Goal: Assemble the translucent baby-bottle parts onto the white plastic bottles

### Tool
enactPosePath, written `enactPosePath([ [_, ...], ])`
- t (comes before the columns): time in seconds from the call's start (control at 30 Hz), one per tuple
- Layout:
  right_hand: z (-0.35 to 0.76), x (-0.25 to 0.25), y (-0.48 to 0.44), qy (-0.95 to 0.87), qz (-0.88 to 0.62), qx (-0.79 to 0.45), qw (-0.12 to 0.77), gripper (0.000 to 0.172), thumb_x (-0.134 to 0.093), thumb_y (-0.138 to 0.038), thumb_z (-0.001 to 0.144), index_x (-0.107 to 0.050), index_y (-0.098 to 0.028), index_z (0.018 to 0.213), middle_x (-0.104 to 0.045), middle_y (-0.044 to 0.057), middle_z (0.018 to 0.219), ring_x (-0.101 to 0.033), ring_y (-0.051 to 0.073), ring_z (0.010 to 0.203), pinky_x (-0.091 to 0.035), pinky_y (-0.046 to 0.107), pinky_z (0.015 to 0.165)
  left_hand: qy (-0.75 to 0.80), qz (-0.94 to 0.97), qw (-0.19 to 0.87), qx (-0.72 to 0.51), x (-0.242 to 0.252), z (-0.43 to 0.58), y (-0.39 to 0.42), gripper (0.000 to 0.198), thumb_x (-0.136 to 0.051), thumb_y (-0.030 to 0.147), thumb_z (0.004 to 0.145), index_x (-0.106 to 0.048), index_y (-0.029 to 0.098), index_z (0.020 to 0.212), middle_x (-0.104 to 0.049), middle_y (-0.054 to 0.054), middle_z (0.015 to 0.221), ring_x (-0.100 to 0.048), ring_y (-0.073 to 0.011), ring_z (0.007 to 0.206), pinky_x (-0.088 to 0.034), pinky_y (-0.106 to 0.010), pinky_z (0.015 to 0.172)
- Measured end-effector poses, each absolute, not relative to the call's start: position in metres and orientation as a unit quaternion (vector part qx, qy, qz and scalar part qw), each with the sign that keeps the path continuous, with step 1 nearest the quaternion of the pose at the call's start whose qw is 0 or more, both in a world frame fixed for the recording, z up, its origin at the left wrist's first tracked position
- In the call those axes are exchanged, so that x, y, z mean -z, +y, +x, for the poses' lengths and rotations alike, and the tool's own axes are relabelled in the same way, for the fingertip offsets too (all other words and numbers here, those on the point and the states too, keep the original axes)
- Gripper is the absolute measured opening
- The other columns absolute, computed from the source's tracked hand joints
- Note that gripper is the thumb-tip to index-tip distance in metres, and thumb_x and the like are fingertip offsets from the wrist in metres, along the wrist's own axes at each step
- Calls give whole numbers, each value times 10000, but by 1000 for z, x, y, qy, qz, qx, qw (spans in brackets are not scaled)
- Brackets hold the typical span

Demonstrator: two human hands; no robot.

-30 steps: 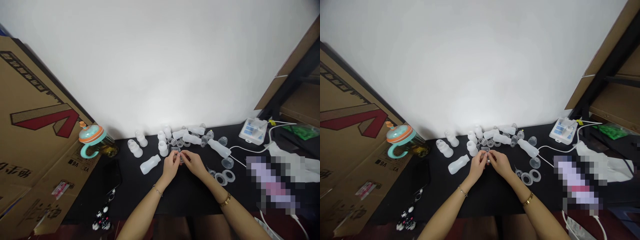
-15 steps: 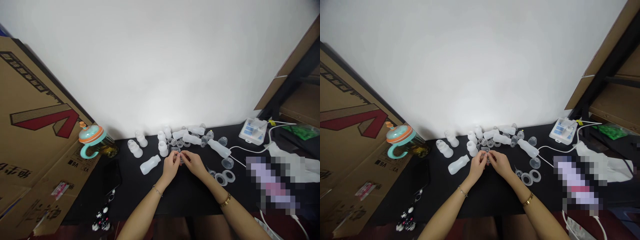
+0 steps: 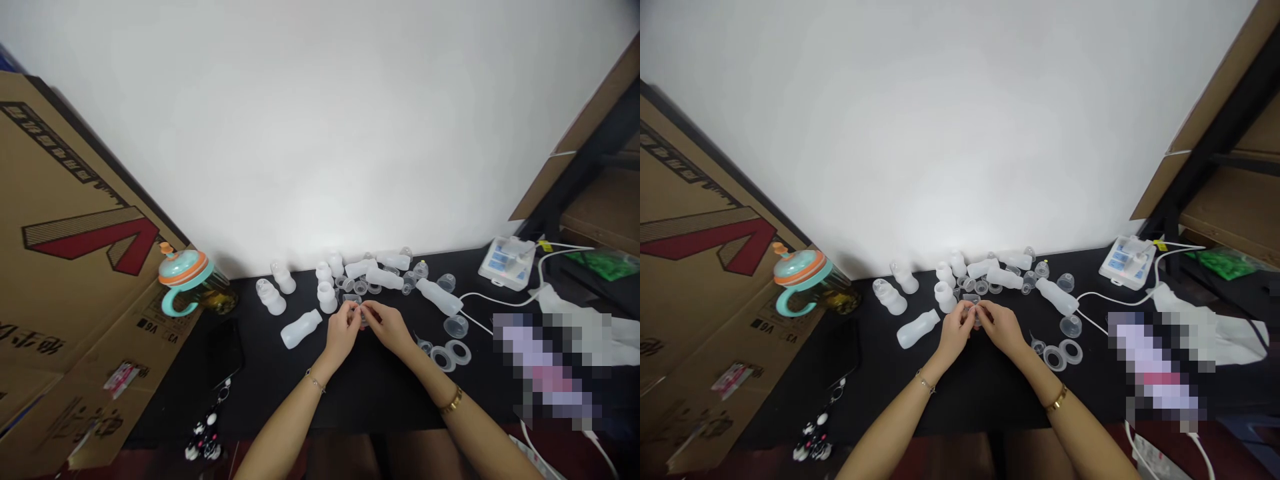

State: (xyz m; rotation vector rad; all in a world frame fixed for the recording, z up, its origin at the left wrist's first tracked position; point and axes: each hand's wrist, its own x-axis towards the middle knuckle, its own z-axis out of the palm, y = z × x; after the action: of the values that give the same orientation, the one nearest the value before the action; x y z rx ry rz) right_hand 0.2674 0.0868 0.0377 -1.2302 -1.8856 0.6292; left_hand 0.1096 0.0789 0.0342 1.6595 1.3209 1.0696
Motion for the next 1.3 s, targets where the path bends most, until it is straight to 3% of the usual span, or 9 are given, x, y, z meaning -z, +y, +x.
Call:
enactPosePath([
  [0.33, 268, -38, 87, -739, -483, -255, 394, 285, -481, -384, 989, -712, -220, 1017, -755, 52, 802, -684, 200, 668, -500, 282, 630, 514, 646, 379, -418, -34, 110, 78, 284, -469, 475, 993, -606, 226, 982, -646, 27, 644, -647, -155, 584, -452, -237, 570],
  [0.57, 268, -38, 86, -721, -480, -286, 410, 290, -476, -341, 989, -701, -218, 1122, -763, 50, 885, -699, 193, 721, -512, 272, 647, 502, 637, 395, -431, -33, 109, 78, 341, -437, 500, 1008, -604, 206, 1051, -650, 17, 696, -537, -117, 511, -407, -224, 518],
  [0.93, 268, -35, 87, -724, -492, -261, 408, 265, -506, -322, 955, -705, -214, 1093, -738, 37, 801, -663, 186, 655, -474, 269, 594, 505, 645, 383, -428, -30, 108, 78, 276, -463, 440, 996, -607, 219, 1076, -686, -5, 771, -639, -154, 661, -458, -228, 578],
  [1.3, 269, -29, 90, -727, -492, -260, 403, 268, -516, -343, 955, -700, -204, 1092, -730, 33, 774, -651, 181, 636, -471, 273, 596, 523, 651, 357, -419, -34, 110, 79, 265, -481, 417, 984, -636, 225, 1081, -681, -5, 750, -618, -149, 627, -434, -223, 557],
])
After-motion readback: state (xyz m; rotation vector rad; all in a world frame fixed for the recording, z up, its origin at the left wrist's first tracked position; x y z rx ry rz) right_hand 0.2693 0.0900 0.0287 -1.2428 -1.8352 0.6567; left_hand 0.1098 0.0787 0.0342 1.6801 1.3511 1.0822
